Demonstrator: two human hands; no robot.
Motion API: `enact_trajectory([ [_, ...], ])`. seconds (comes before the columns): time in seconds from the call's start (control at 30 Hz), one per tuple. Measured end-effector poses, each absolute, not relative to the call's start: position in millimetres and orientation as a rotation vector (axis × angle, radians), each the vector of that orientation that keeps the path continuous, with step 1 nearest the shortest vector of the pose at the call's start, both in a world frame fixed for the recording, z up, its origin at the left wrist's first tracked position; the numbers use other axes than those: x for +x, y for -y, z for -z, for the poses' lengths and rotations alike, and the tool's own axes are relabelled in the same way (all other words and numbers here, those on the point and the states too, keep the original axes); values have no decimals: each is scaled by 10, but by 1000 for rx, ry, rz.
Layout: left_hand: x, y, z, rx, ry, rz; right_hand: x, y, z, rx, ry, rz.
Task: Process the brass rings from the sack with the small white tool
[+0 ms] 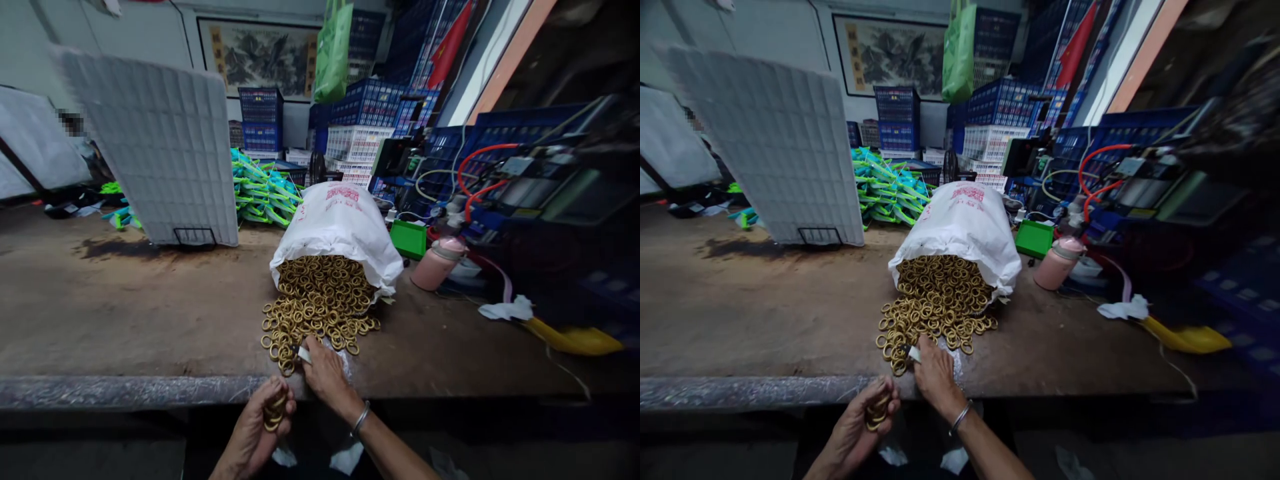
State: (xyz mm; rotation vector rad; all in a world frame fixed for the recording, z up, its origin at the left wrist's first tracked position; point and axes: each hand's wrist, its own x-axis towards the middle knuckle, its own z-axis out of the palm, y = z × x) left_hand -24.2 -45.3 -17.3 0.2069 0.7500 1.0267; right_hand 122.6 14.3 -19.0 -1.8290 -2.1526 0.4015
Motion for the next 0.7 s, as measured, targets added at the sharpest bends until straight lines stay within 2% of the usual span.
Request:
enact_trajectory([
  [0.23,-121,421,135,162,-963,-1076,1300,-61,169,-1542,1945,-649],
  [0.5,1,409,-16,546,-947,-1103,1264,154,-93,-1312,1804,-849],
  [0.7,-3,378,-79,810,-1161,-1149,1230,123,-121,-1288,1686,-1136],
])
